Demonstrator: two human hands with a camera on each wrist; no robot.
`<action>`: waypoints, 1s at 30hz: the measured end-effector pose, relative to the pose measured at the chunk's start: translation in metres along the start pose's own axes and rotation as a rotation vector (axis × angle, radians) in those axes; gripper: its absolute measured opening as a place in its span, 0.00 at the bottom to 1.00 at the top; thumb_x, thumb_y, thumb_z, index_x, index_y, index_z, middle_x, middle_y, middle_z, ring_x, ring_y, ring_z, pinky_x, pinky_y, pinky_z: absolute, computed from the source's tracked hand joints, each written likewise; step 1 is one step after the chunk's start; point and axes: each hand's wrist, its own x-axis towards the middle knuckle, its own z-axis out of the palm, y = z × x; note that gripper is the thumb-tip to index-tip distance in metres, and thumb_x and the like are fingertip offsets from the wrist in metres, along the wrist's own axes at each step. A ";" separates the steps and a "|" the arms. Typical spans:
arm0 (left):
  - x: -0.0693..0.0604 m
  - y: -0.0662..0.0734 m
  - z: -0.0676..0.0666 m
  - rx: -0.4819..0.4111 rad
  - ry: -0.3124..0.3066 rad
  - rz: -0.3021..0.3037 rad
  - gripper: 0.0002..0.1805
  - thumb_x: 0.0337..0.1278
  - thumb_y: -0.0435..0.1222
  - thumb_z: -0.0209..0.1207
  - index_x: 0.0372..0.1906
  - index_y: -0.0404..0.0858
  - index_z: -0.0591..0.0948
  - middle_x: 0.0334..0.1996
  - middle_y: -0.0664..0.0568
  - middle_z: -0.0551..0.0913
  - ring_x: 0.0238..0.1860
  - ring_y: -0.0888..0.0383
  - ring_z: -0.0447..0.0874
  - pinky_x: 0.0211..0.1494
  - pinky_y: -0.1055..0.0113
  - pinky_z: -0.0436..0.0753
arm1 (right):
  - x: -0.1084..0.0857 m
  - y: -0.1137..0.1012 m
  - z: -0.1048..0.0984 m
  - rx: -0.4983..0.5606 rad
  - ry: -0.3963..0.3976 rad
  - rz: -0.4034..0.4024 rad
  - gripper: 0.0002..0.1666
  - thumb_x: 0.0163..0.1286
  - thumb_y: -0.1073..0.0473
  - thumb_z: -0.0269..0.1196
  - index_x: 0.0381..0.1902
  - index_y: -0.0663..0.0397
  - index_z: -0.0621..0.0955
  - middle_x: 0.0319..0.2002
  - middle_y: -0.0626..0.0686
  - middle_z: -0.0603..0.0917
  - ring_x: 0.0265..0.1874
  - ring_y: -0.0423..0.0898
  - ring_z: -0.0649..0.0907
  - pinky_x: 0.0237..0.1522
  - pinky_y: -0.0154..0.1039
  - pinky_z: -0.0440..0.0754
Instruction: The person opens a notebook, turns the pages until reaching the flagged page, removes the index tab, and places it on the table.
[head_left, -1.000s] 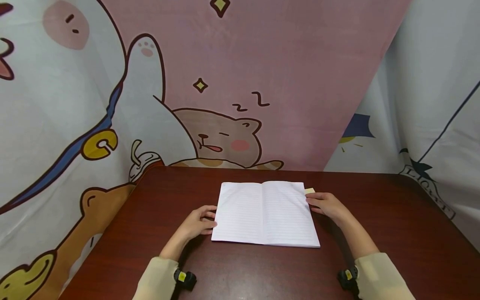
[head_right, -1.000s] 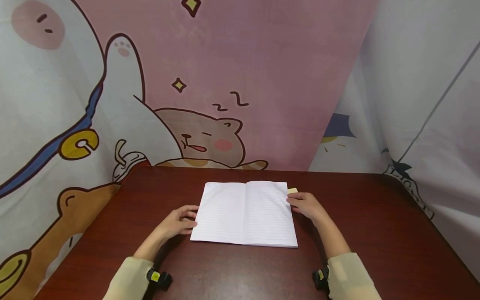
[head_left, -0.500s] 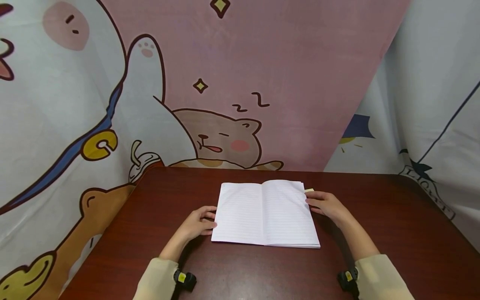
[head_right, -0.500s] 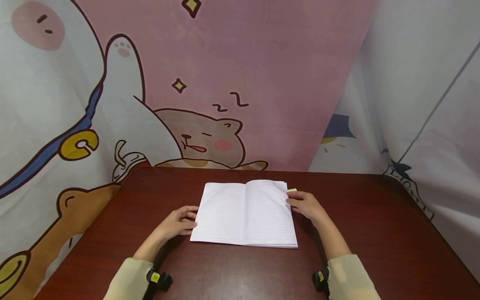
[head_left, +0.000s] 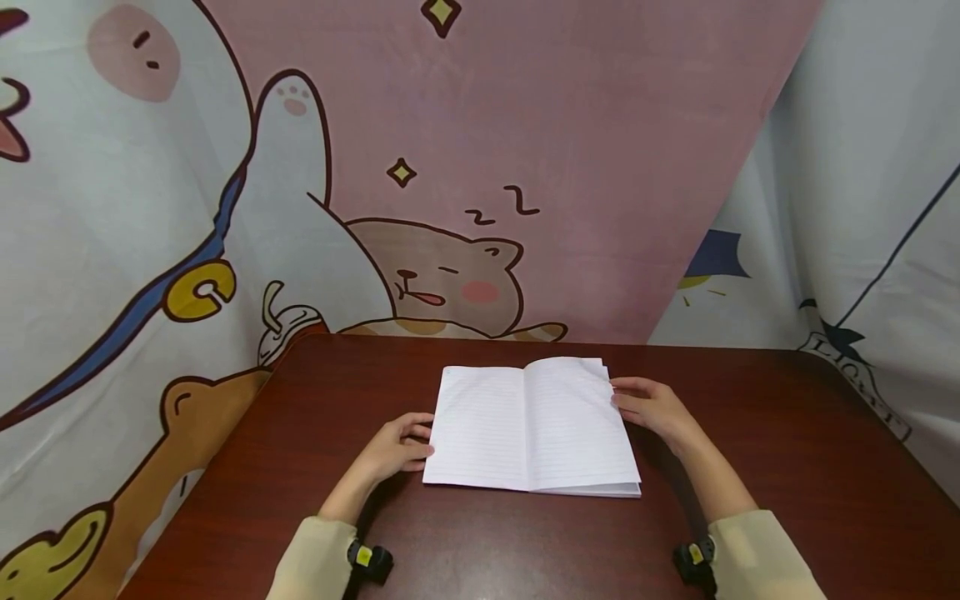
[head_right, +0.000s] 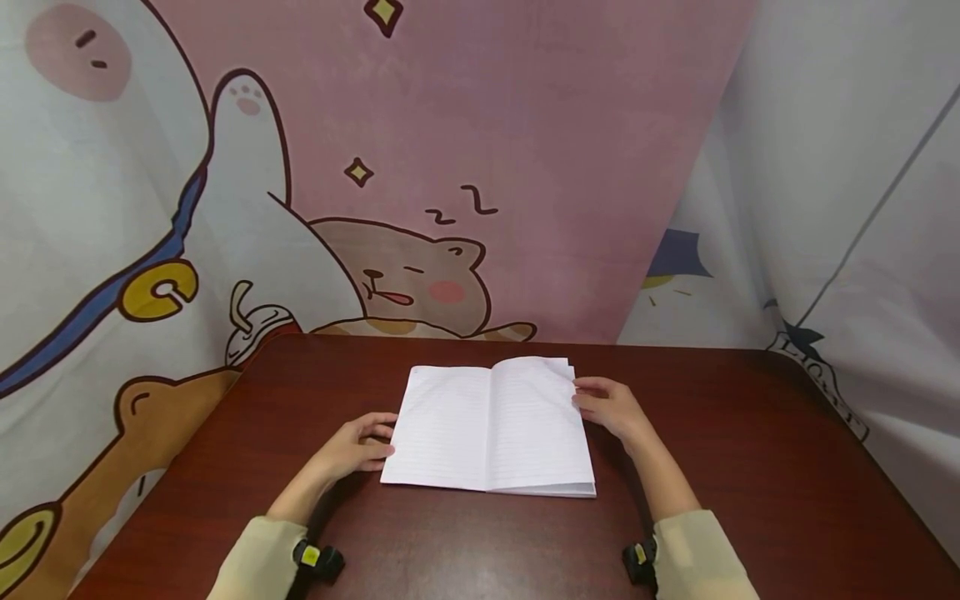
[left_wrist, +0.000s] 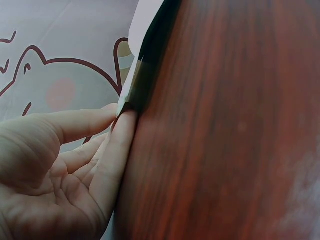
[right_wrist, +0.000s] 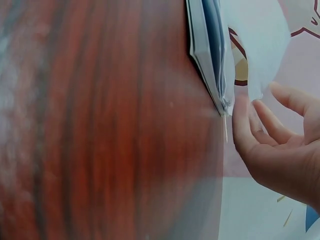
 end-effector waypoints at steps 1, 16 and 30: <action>0.000 0.000 0.000 0.001 0.000 0.000 0.29 0.62 0.26 0.61 0.67 0.28 0.69 0.51 0.34 0.79 0.39 0.58 0.83 0.42 0.59 0.88 | 0.000 0.000 0.000 0.008 0.002 -0.002 0.31 0.73 0.60 0.60 0.67 0.73 0.68 0.57 0.67 0.78 0.39 0.30 0.82 0.47 0.30 0.85; -0.001 0.001 0.001 -0.003 -0.009 0.004 0.29 0.62 0.26 0.61 0.67 0.27 0.69 0.51 0.33 0.79 0.39 0.58 0.83 0.42 0.60 0.88 | -0.001 -0.006 0.003 0.047 0.046 -0.016 0.31 0.73 0.59 0.61 0.69 0.67 0.68 0.47 0.49 0.85 0.37 0.30 0.82 0.42 0.32 0.85; 0.000 -0.001 0.001 -0.005 -0.005 0.005 0.29 0.61 0.26 0.61 0.67 0.27 0.70 0.51 0.33 0.79 0.38 0.58 0.83 0.41 0.60 0.88 | -0.003 -0.011 0.005 0.069 0.064 -0.040 0.31 0.72 0.58 0.62 0.69 0.64 0.69 0.47 0.47 0.86 0.38 0.31 0.83 0.43 0.34 0.86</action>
